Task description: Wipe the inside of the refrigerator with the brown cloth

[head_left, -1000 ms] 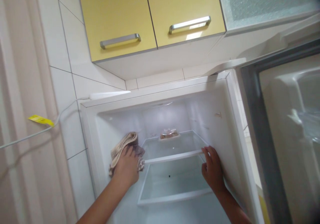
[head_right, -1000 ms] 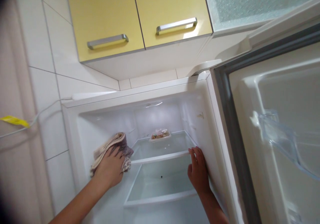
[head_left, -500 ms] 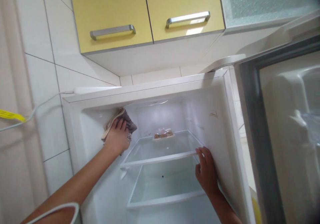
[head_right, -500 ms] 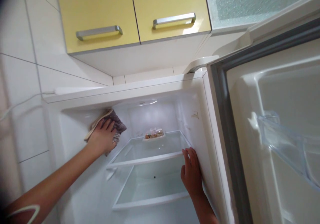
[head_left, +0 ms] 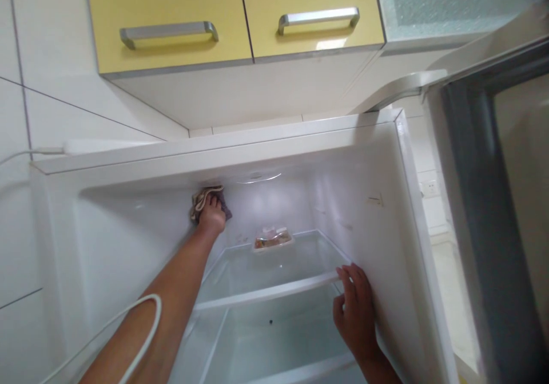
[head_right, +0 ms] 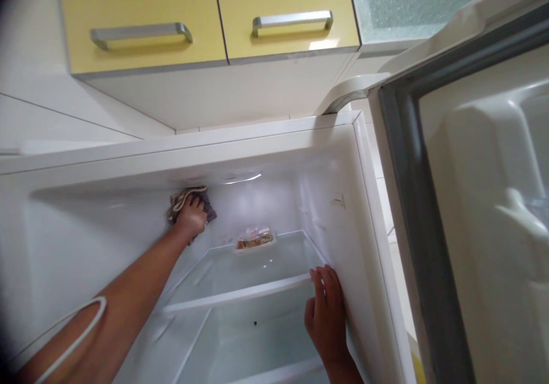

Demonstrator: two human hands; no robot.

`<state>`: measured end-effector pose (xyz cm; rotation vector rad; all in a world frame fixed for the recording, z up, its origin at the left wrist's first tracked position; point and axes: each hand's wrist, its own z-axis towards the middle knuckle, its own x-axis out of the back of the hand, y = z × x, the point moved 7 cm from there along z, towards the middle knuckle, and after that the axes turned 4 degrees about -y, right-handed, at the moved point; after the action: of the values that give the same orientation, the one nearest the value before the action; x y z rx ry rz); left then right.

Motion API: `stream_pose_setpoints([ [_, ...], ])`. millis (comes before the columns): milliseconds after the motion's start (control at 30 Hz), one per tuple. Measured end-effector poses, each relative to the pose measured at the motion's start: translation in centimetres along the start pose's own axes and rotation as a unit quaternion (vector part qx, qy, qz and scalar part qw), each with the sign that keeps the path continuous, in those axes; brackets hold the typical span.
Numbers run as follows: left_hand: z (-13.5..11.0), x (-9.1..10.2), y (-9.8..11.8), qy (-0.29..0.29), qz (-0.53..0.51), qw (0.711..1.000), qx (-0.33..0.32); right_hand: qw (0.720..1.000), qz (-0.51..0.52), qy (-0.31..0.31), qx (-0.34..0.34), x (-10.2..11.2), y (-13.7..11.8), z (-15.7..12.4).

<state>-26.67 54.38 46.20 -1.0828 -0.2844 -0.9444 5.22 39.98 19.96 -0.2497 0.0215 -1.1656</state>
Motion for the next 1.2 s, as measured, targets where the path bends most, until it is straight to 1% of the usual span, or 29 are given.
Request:
stream_pose_setpoints([
  [67, 0.3, -0.3, 0.0, 0.000, -0.005, 1.000, 0.002, 1.000, 0.000, 0.004, -0.003, -0.1, 0.0, 0.0],
  [167, -0.4, -0.1, 0.0, 0.003, -0.008, 1.000, -0.001, 1.000, 0.006, 0.001, -0.002, -0.1, 0.0, -0.1],
  [267, -2.0, 1.0, -0.2, 0.003, -0.014, 1.000, -0.005, 1.000, 0.020, -0.002, -0.001, 0.0, 0.0, -0.1],
  [367, -4.2, 2.9, -0.5, 0.001, -0.014, 1.000, -0.002, 1.000, 0.029, -0.008, 0.000, 0.1, 0.0, 0.0],
  [467, -7.2, 5.4, -1.1, 0.001, -0.009, 1.000, 0.005, 0.999, 0.030, -0.017, 0.001, 0.2, -0.1, 0.0],
  [567, -10.8, 8.2, -1.6, 0.011, -0.004, 1.000, 0.016, 0.999, 0.038, -0.022, 0.005, 0.4, -0.2, 0.0],
  [667, -15.1, 10.4, -2.0, 0.023, 0.005, 0.999, 0.026, 0.999, 0.047, -0.026, 0.009, 0.6, -0.2, 0.0],
  [767, -19.7, 11.8, -2.3, 0.061, 0.005, 0.997, 0.054, 0.998, 0.047, -0.029, 0.012, 0.7, -0.2, -0.1],
  [867, -23.4, 12.0, -2.3, 0.100, -0.010, 0.991, 0.084, 0.998, 0.046, -0.033, 0.014, 0.7, -0.2, -0.2],
  [900, -24.2, 11.8, -2.2, 0.105, -0.016, 0.990, 0.092, 0.998, 0.048, -0.034, 0.015, 0.7, -0.2, -0.3],
  [967, -24.9, 10.9, -2.1, 0.105, -0.028, 0.990, 0.095, 0.998, 0.050, -0.034, 0.017, 0.6, -0.1, -0.3],
  [1033, -24.6, 9.9, -1.8, 0.096, -0.041, 0.991, 0.081, 0.998, 0.051, -0.032, 0.019, 0.6, -0.1, -0.4],
  [1100, -23.8, 9.2, -1.7, 0.090, -0.039, 0.993, 0.068, 0.998, 0.051, -0.033, 0.020, 0.7, -0.2, -0.3],
  [1200, -22.0, 8.4, -1.3, 0.080, 0.007, 0.995, 0.065, 0.998, 0.060, -0.033, 0.015, 0.8, -0.2, -0.3],
])
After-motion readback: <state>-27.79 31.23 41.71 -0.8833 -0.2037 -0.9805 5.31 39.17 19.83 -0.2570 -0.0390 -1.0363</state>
